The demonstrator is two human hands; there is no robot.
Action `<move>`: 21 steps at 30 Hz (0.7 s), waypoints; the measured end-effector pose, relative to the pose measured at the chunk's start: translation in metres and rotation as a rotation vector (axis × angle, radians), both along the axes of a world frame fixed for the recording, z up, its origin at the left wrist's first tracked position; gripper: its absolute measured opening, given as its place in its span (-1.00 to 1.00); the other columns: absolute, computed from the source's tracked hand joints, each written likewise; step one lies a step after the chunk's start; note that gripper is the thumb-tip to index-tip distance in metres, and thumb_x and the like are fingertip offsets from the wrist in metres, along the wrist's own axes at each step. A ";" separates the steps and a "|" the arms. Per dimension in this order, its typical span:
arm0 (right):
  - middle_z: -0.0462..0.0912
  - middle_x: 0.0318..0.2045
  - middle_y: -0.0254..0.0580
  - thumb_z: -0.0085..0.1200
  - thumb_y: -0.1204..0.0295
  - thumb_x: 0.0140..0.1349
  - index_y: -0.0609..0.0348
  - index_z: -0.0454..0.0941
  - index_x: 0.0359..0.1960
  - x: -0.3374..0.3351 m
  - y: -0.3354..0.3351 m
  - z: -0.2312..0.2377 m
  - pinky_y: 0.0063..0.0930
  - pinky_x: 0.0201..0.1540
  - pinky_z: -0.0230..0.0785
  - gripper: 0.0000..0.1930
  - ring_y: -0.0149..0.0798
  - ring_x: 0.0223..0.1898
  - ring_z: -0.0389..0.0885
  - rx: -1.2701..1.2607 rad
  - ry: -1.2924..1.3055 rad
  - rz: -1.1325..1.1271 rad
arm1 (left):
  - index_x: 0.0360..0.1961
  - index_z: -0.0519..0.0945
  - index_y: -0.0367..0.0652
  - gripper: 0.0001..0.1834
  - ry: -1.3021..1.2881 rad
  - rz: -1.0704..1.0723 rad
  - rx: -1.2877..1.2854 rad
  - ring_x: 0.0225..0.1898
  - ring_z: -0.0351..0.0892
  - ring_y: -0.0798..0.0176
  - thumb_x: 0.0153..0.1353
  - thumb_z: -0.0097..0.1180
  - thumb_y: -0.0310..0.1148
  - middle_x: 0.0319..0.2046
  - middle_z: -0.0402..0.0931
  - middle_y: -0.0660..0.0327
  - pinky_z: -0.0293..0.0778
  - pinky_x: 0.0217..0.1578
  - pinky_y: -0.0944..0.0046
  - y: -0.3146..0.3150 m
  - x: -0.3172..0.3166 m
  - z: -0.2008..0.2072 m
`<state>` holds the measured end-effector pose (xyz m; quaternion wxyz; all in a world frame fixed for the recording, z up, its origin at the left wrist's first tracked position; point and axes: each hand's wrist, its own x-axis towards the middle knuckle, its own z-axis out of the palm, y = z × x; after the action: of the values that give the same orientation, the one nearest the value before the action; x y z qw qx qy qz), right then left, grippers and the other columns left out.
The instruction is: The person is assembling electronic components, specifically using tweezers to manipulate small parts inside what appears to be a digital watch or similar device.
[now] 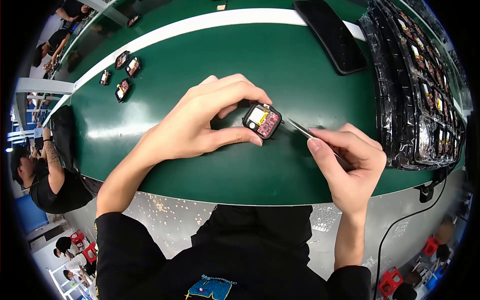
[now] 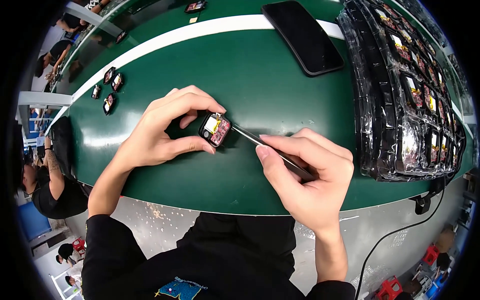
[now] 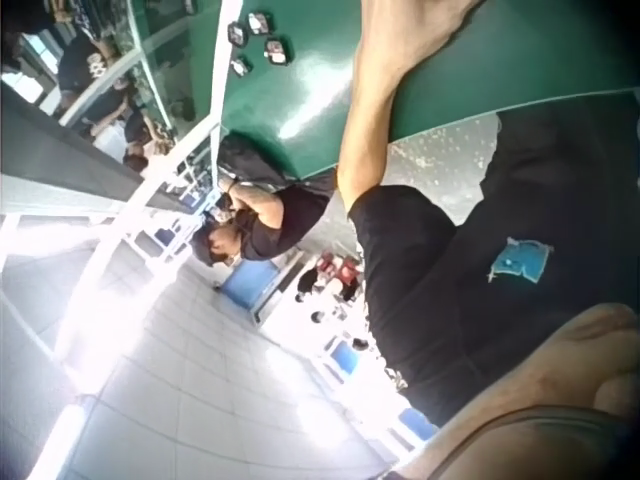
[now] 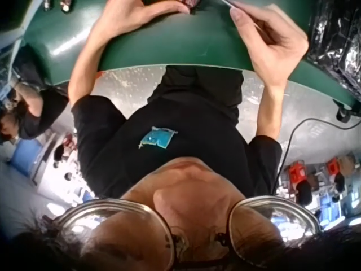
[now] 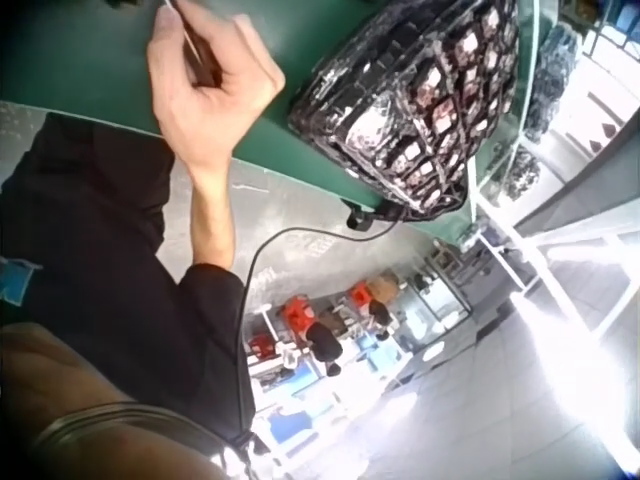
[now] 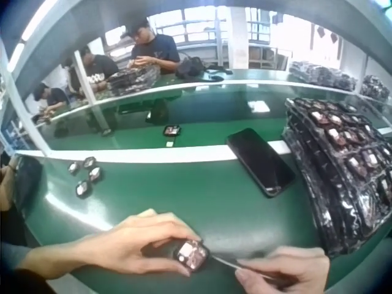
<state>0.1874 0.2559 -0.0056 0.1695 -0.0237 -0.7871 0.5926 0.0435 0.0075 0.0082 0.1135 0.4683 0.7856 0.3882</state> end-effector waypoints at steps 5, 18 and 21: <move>0.56 -0.63 -0.39 0.43 0.70 0.13 0.36 0.81 -0.32 -0.001 -0.002 -0.003 -0.60 -0.58 0.03 -0.91 -0.62 -0.65 0.36 0.091 -0.008 0.039 | 0.05 0.84 -0.14 -0.35 0.046 -0.057 -0.021 -0.35 0.37 0.35 -0.13 0.78 -0.20 -0.24 0.68 0.34 0.25 -0.32 0.31 0.003 0.002 -0.006; 0.58 -0.56 -0.40 0.42 0.73 0.19 0.35 0.85 -0.23 -0.009 -0.008 -0.006 -0.64 -0.54 0.02 -0.86 -0.63 -0.61 0.34 0.238 0.019 0.100 | 0.02 0.87 -0.20 -0.28 0.077 -0.098 -0.049 -0.49 0.28 0.45 -0.23 0.79 -0.11 -0.28 0.74 0.33 0.14 -0.34 0.34 0.005 -0.006 -0.007; 0.59 -0.55 -0.40 0.42 0.73 0.19 0.35 0.85 -0.22 -0.008 -0.008 -0.006 -0.65 -0.53 0.02 -0.86 -0.64 -0.60 0.34 0.238 0.010 0.090 | 0.08 0.85 -0.21 -0.23 0.103 -0.112 -0.057 -0.50 0.25 0.45 -0.23 0.79 -0.11 -0.32 0.70 0.35 0.15 -0.33 0.34 0.005 -0.006 -0.007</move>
<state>0.1795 0.2475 -0.0112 0.1484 0.0350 -0.8514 0.5019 0.0380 0.0125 0.0015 0.1077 0.5275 0.7738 0.3338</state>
